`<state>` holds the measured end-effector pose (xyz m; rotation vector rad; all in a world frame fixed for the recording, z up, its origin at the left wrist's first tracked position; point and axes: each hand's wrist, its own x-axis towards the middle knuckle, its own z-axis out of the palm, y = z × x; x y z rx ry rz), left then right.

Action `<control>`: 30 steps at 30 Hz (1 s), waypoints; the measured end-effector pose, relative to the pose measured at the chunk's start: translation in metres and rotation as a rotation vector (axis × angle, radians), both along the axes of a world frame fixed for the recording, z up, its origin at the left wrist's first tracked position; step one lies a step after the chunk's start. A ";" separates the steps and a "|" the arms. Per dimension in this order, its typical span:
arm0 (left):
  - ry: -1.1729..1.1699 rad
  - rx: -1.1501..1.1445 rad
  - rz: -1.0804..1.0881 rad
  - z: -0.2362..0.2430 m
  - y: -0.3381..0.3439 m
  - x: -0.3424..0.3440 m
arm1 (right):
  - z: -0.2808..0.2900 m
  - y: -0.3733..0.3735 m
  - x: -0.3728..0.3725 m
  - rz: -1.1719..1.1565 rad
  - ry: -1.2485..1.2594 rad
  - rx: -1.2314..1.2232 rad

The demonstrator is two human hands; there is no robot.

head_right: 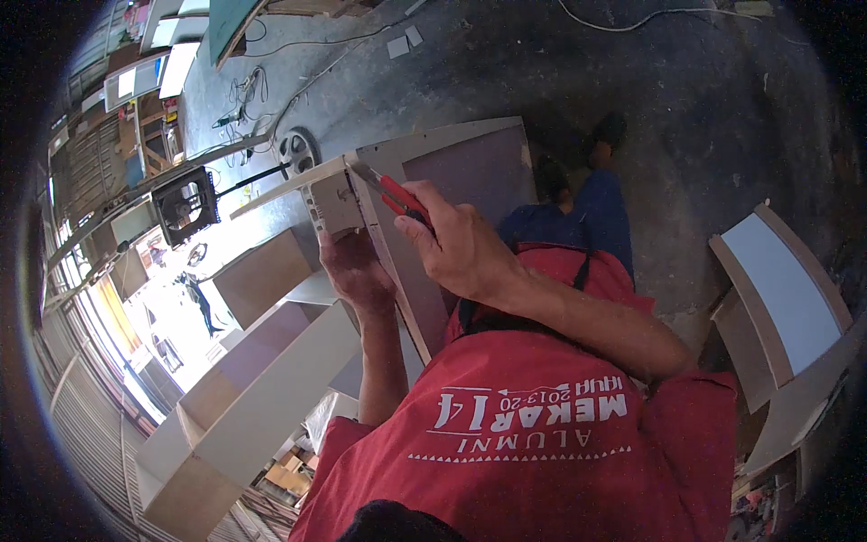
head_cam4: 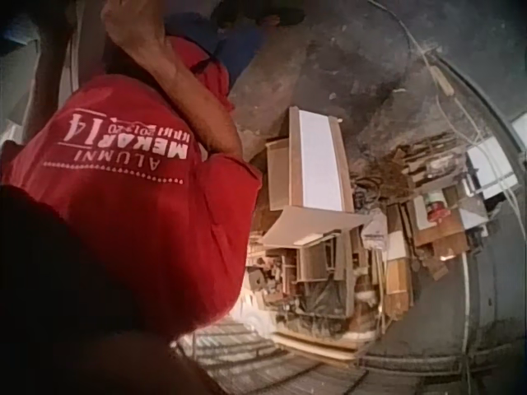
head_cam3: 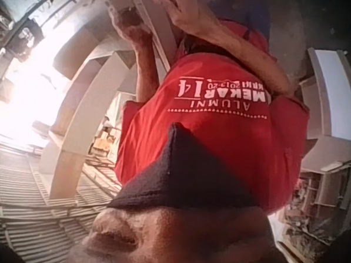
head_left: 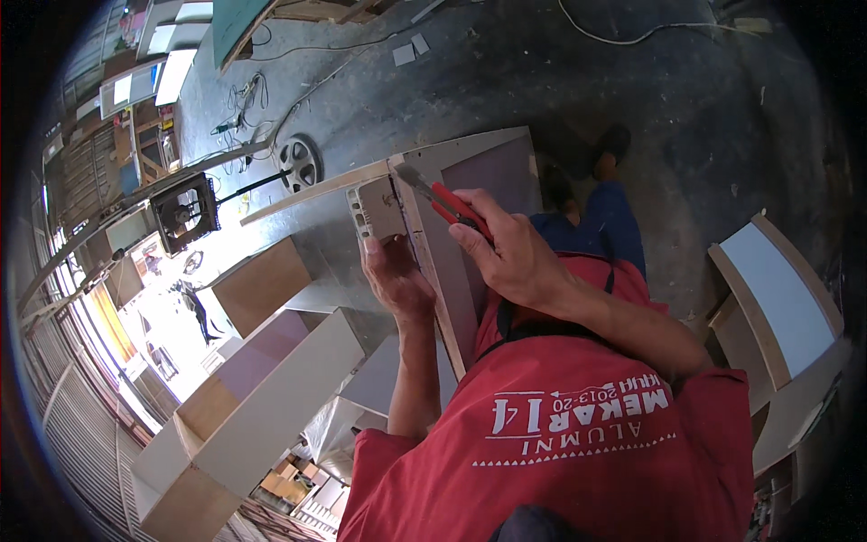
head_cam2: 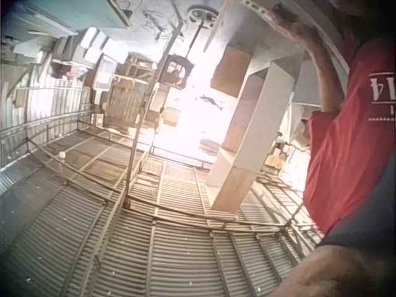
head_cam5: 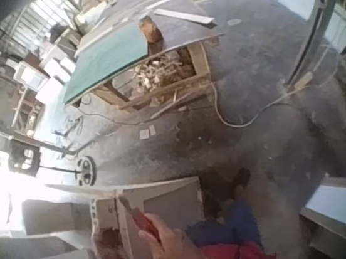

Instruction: The person picks up a utility knife and a block from a table, trims the edges of a wooden cabinet using the utility knife, and places the tools back onto the table.

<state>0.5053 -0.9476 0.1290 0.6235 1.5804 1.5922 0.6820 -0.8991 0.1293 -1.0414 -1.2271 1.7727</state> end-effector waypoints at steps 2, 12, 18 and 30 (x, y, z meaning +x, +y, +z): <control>-0.033 0.027 -0.006 -0.002 -0.001 -0.003 | 0.001 -0.001 -0.002 0.070 -0.026 -0.040; -0.004 0.002 0.005 0.003 0.002 0.005 | -0.005 -0.005 -0.007 0.058 0.004 -0.047; -0.016 -0.014 0.031 0.000 0.000 -0.001 | -0.009 -0.014 -0.012 0.070 -0.004 0.031; -0.014 -0.023 -0.006 0.000 -0.003 -0.003 | -0.014 -0.019 -0.014 0.105 0.020 0.017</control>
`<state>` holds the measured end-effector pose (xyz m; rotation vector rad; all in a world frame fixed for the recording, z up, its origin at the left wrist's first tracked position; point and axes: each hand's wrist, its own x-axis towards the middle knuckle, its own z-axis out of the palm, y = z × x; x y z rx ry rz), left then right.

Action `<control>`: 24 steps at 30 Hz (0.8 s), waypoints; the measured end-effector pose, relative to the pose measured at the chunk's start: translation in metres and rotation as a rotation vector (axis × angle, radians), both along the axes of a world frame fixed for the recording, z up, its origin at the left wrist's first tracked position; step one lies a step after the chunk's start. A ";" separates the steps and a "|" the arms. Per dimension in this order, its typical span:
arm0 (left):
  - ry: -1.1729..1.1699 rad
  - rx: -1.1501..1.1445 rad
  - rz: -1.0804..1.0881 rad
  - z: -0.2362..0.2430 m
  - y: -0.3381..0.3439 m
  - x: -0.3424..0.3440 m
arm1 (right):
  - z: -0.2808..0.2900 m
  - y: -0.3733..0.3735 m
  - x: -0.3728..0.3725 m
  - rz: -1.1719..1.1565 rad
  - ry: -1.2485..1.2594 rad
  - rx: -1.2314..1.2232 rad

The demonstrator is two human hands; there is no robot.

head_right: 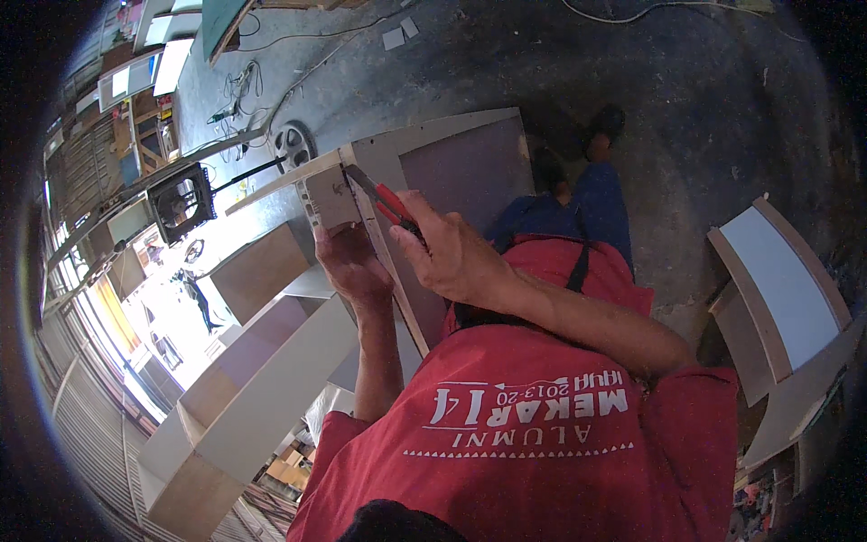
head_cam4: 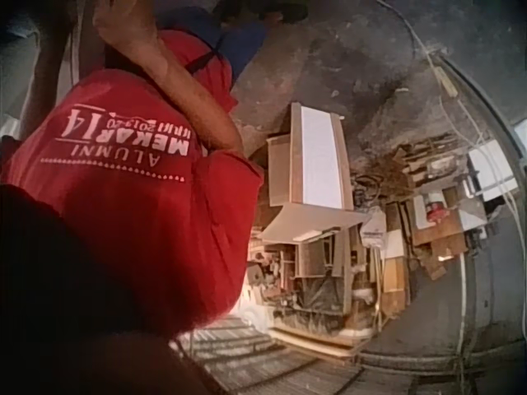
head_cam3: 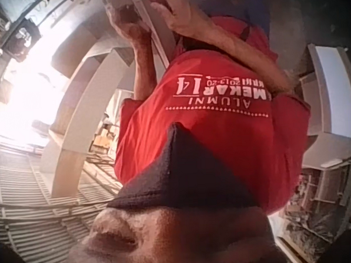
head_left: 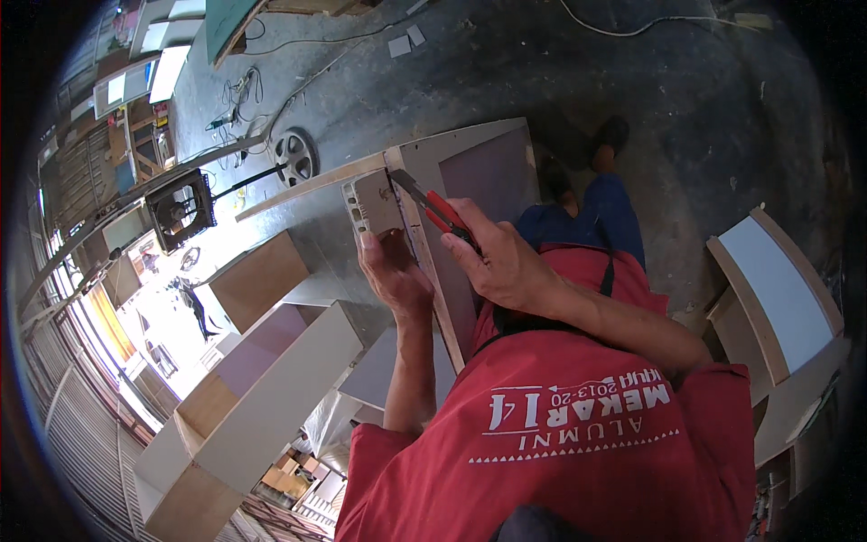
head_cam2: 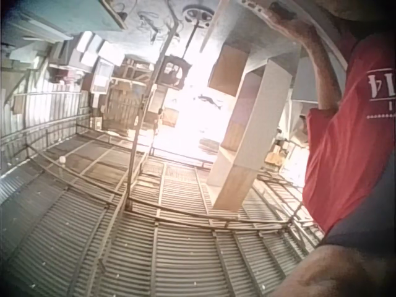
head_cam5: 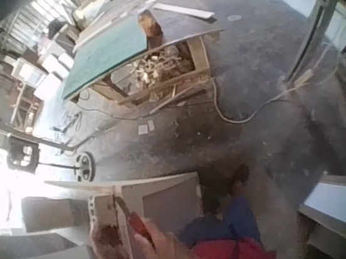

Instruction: The person picks up a utility knife and a block from a table, trims the edges of a wooden cabinet using the utility knife, and places the tools back onto the table.

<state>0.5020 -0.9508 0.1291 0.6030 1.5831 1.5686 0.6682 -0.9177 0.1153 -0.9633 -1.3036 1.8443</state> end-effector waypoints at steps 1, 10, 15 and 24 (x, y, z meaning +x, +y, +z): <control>0.015 -0.013 0.004 -0.001 -0.001 -0.001 | -0.002 -0.003 -0.001 -0.039 0.035 0.023; 0.046 0.005 0.019 0.004 0.008 0.008 | 0.000 -0.004 0.002 0.006 -0.003 0.008; 0.041 0.005 -0.016 0.000 0.006 0.000 | 0.002 -0.005 0.002 -0.009 0.009 0.009; 0.053 -0.005 -0.032 -0.001 0.002 0.001 | 0.007 -0.007 0.009 0.072 -0.014 -0.075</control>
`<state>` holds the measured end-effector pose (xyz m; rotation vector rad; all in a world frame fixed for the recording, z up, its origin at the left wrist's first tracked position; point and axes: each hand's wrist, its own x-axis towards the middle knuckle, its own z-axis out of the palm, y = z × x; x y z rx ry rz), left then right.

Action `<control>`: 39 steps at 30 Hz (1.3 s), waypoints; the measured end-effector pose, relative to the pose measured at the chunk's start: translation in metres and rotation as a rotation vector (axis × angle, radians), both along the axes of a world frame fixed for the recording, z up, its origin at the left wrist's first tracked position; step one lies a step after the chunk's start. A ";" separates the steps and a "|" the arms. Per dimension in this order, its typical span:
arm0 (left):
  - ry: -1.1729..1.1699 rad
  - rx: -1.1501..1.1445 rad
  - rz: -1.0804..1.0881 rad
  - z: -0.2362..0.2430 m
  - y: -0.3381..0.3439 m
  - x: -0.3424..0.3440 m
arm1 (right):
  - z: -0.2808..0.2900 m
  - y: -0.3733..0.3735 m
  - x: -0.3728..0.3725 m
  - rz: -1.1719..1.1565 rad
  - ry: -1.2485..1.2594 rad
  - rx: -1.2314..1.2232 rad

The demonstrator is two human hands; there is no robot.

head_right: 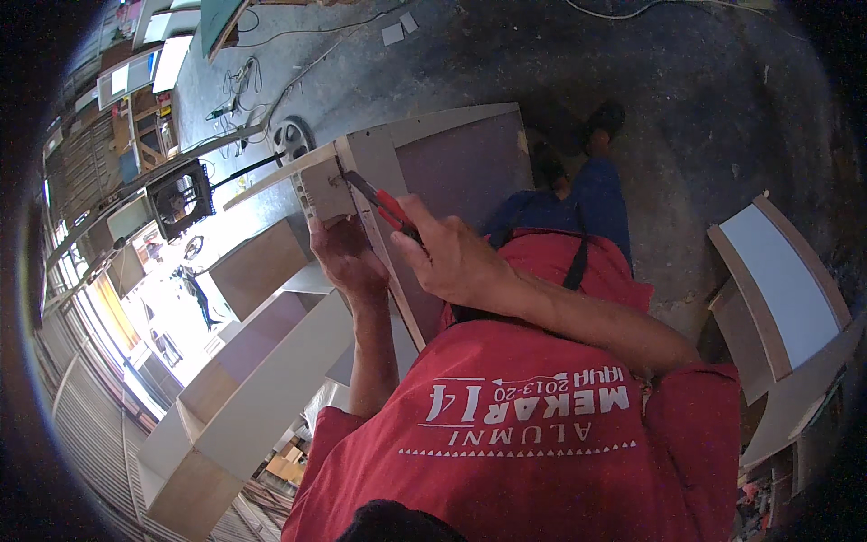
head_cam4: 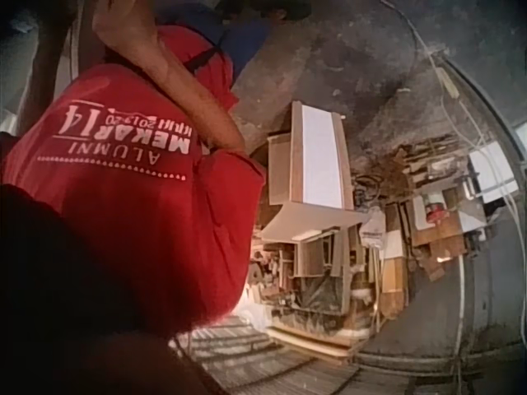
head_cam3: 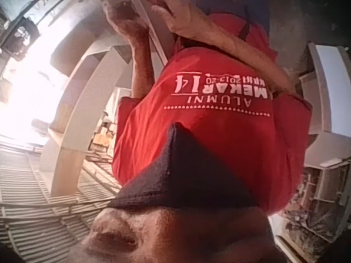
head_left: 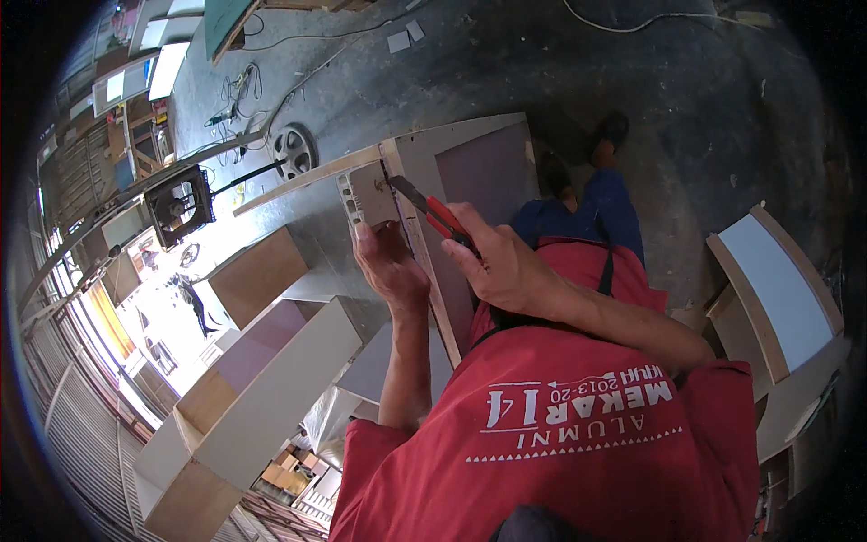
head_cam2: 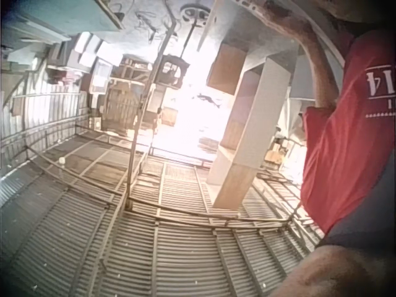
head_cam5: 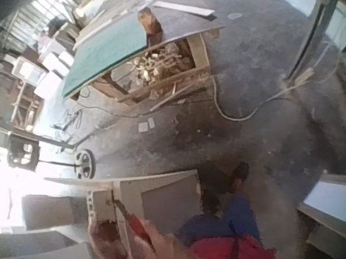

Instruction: The person picks up a utility knife and a block from a table, trims the edges of a wooden cabinet using the utility knife, and places the tools back onto the table.

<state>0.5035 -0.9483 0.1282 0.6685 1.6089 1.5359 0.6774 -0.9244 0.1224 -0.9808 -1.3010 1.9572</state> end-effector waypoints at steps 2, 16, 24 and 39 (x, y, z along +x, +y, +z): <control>-0.017 0.004 0.014 -0.002 -0.001 -0.004 | -0.003 -0.008 -0.002 -0.026 0.015 0.074; -0.089 0.047 0.051 0.004 0.006 0.006 | 0.002 0.014 -0.005 -0.145 0.032 0.000; -0.036 0.061 0.046 0.002 0.005 0.005 | 0.001 0.015 -0.008 -0.124 0.012 -0.011; -0.025 0.035 0.029 -0.001 -0.003 -0.004 | 0.001 0.012 -0.011 -0.098 0.043 -0.013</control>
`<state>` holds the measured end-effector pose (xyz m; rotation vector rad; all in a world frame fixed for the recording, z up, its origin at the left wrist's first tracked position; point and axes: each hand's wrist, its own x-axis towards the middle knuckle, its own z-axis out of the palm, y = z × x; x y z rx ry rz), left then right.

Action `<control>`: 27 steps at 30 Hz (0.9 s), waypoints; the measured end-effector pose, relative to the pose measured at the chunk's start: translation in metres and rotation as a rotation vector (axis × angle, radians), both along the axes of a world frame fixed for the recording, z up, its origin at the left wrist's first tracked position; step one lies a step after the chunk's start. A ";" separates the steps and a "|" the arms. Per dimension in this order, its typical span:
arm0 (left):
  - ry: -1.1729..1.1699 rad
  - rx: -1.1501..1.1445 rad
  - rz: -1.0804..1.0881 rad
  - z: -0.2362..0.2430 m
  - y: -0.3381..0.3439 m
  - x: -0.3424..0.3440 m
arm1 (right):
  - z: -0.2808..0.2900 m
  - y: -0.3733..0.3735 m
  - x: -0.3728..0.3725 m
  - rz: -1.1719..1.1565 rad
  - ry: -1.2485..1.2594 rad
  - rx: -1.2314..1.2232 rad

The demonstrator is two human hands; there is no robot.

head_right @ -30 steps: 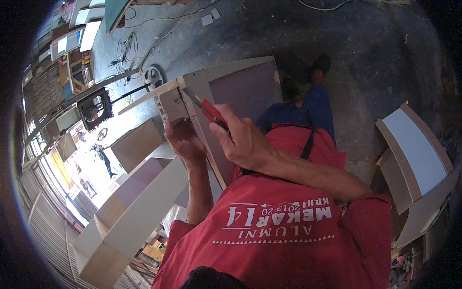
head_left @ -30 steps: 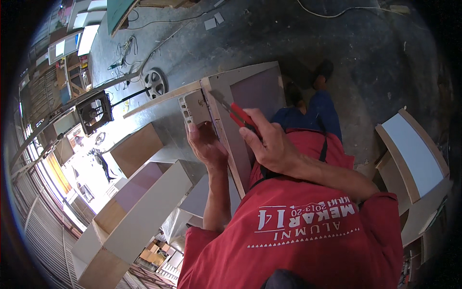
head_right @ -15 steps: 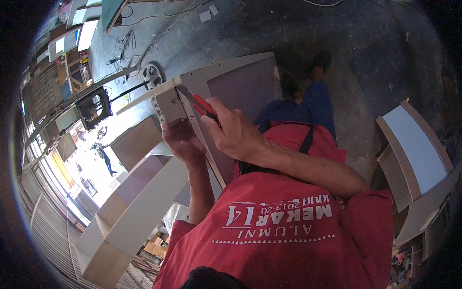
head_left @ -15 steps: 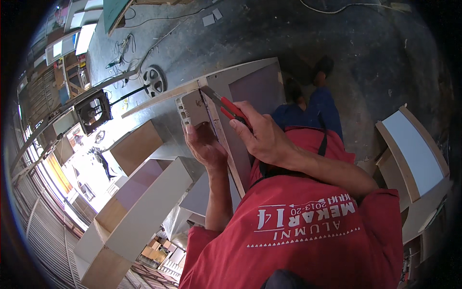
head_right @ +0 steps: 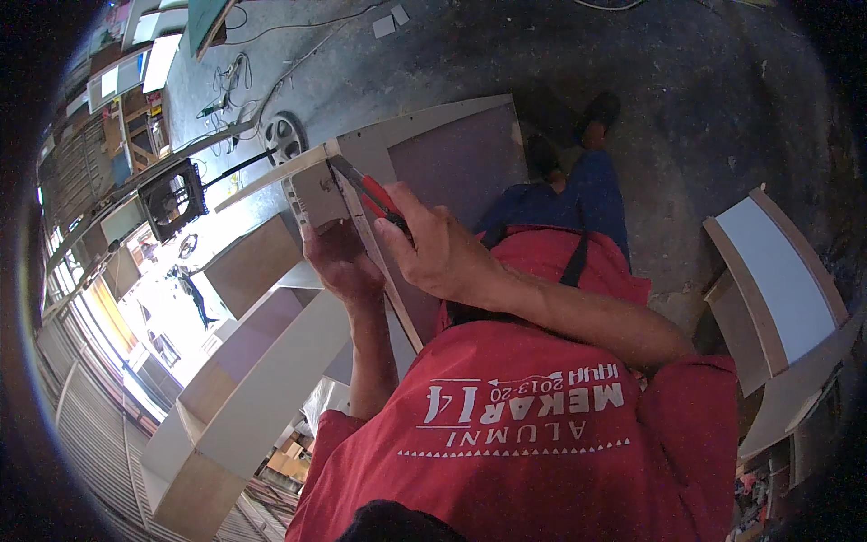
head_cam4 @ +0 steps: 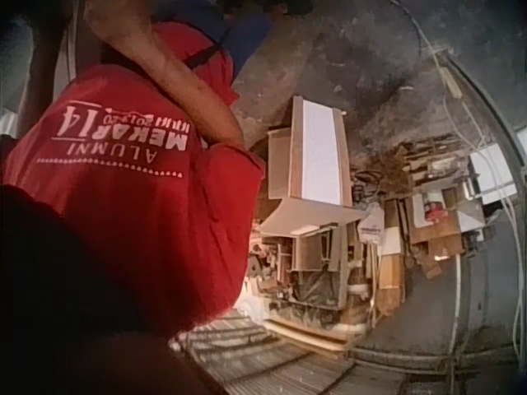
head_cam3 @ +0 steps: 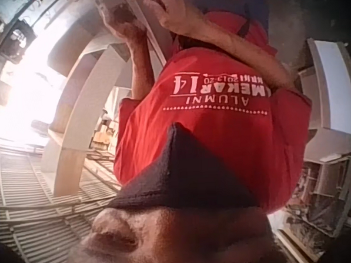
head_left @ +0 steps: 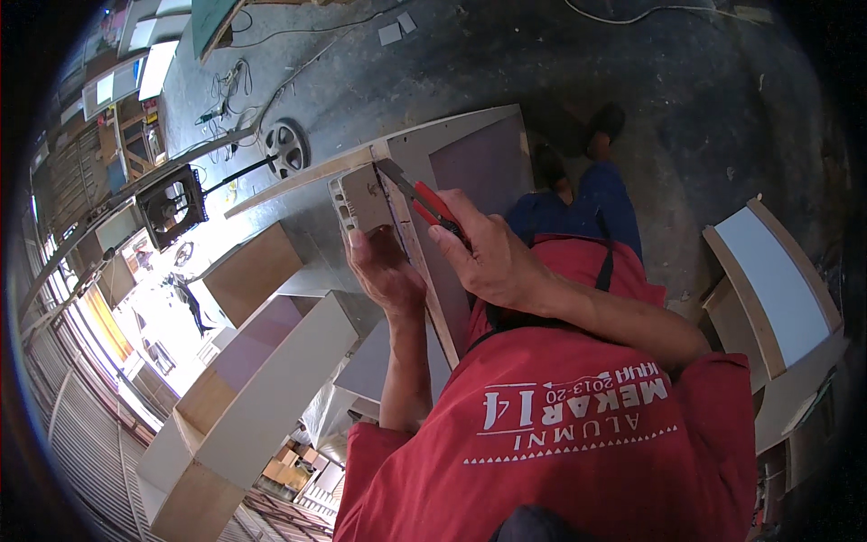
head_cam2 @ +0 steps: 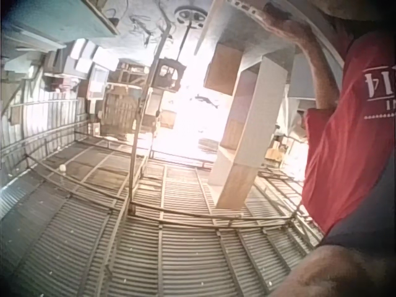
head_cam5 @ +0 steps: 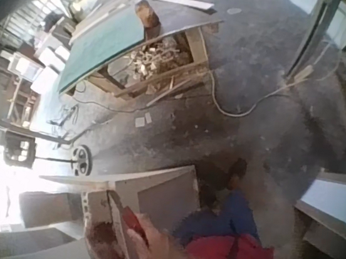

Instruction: The person picks up a utility knife and a block from a table, trims the edges of a wooden cabinet using the utility knife, and places the tools back onto the table.

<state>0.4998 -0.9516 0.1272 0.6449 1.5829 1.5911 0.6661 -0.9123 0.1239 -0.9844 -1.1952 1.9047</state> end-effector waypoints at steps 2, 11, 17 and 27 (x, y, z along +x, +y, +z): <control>0.029 -0.066 0.028 0.003 0.002 0.003 | 0.000 0.002 0.002 0.010 0.033 -0.024; 0.059 -0.091 0.041 0.006 0.006 0.009 | -0.003 -0.007 0.005 0.058 -0.011 -0.017; 0.049 -0.059 -0.038 0.005 0.004 0.004 | -0.005 -0.018 0.004 0.000 -0.019 0.093; -0.042 -0.022 -0.012 0.007 0.009 0.013 | 0.003 -0.006 0.010 -0.017 -0.008 -0.034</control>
